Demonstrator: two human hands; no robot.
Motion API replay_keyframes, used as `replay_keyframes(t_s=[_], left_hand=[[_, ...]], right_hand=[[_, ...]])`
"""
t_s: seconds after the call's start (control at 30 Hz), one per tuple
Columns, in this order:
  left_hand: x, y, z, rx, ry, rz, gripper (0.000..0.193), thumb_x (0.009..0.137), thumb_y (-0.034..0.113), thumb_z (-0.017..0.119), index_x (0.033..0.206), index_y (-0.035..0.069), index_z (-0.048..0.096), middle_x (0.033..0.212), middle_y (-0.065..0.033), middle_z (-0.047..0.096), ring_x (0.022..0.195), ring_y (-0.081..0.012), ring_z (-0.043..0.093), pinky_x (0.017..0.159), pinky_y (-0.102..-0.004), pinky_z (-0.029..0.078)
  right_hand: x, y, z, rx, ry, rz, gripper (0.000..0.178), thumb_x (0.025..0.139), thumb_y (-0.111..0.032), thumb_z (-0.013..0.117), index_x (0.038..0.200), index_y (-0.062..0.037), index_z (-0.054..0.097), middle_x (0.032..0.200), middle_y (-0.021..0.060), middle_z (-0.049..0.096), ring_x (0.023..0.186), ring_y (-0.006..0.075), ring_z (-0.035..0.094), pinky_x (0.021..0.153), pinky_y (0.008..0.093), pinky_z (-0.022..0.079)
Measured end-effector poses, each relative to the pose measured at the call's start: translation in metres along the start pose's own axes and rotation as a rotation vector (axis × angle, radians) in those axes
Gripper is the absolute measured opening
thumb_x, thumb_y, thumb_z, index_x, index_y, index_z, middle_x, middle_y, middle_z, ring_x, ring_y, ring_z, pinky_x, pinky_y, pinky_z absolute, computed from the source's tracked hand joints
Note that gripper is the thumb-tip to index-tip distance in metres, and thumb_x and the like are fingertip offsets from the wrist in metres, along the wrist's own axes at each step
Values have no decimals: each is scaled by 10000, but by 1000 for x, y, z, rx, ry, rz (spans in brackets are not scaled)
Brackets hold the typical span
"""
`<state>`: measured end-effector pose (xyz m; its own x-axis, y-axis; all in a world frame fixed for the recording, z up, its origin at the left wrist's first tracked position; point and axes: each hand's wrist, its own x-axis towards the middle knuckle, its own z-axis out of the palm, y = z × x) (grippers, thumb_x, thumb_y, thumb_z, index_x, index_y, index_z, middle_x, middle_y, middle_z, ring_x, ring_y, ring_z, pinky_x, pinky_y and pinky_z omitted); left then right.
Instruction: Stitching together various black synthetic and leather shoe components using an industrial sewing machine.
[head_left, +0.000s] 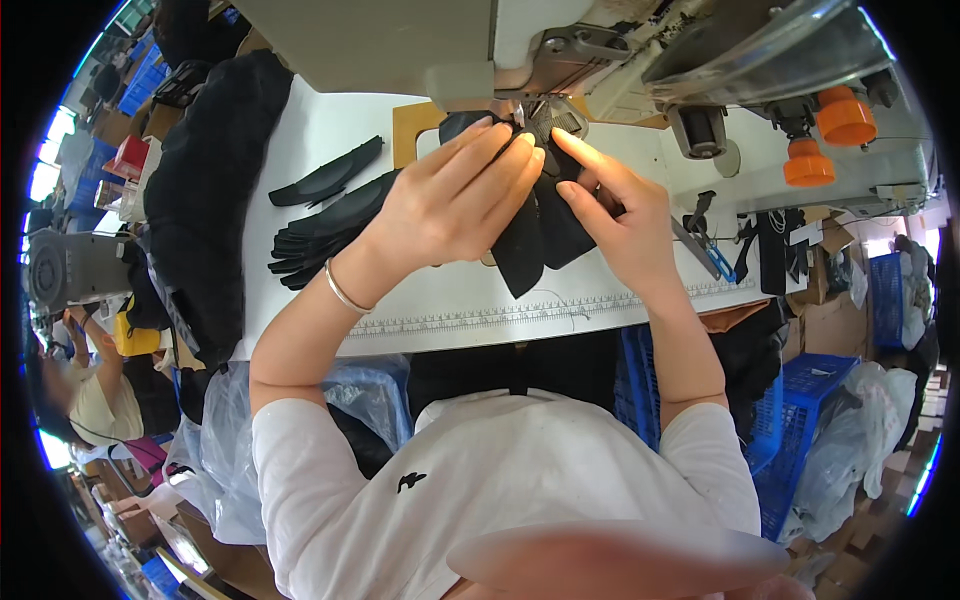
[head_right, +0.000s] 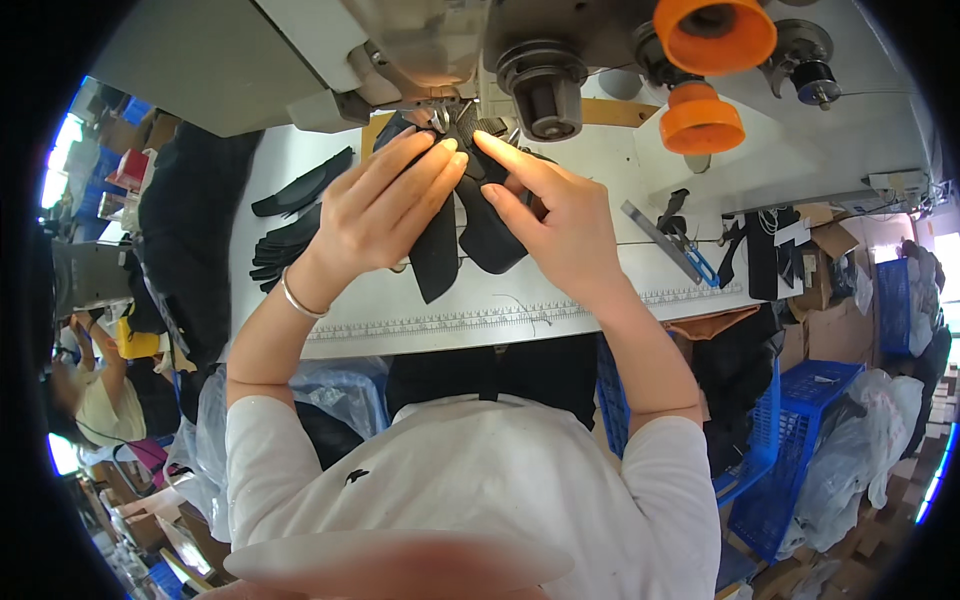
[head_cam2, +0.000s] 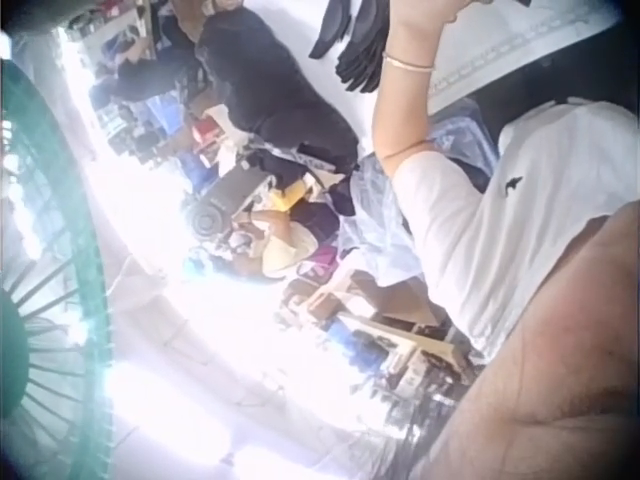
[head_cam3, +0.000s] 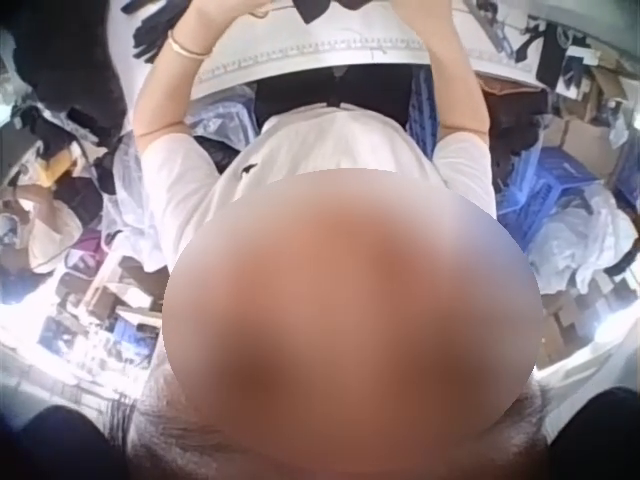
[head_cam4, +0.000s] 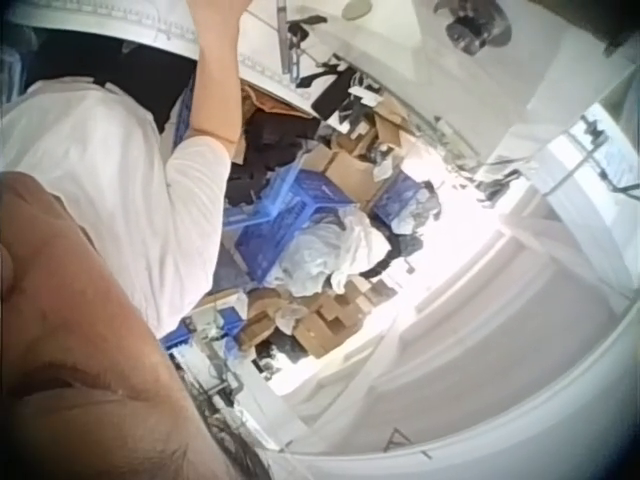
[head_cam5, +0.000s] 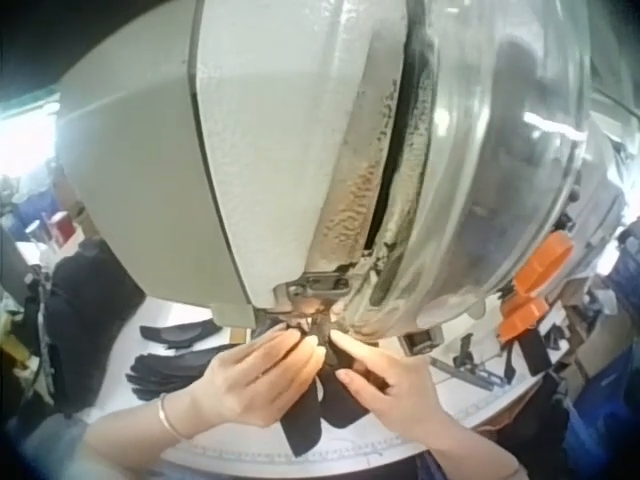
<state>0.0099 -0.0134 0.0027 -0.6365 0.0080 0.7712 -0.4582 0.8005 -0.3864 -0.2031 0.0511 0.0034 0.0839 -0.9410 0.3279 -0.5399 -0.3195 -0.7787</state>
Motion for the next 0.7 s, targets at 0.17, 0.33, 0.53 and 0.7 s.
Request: replay_keyframes(t_s=[0.17, 0.33, 0.53, 0.7], left_hand=[[0, -8, -2, -34, 6, 16, 344, 676, 81, 695, 1006, 14, 765, 1039, -86, 721, 1006, -257, 712, 835, -325, 629], [0, -11, -5, -94, -43, -19, 284, 703, 85, 717, 977, 14, 745, 1057, -57, 665, 1000, -241, 684, 884, -362, 626], [-6, -18, -5, -163, -27, -25, 289, 717, 100, 709, 996, 31, 735, 1060, -55, 658, 1019, -258, 687, 895, -380, 621], [-9, -17, -2, -189, 9, -43, 287, 719, 105, 707, 997, 39, 734, 1075, -66, 678, 1026, -266, 693, 905, -405, 619]], right_hand=[[-3, -3, 12, 11, 78, -31, 487, 912, -107, 725, 1388, -177, 649, 756, 30, 628, 586, 100, 529, 569, 250, 456], [-5, -5, 22, 5, 132, -24, 492, 908, -87, 728, 1387, -164, 648, 772, 37, 635, 592, 97, 537, 574, 247, 462], [-9, -12, 38, 114, 223, 28, 460, 935, -78, 706, 1387, -137, 644, 782, 49, 638, 622, 87, 556, 600, 256, 480], [-11, -13, 44, 74, 256, 59, 464, 933, -73, 704, 1390, -129, 642, 792, 61, 651, 628, 97, 579, 613, 265, 492]])
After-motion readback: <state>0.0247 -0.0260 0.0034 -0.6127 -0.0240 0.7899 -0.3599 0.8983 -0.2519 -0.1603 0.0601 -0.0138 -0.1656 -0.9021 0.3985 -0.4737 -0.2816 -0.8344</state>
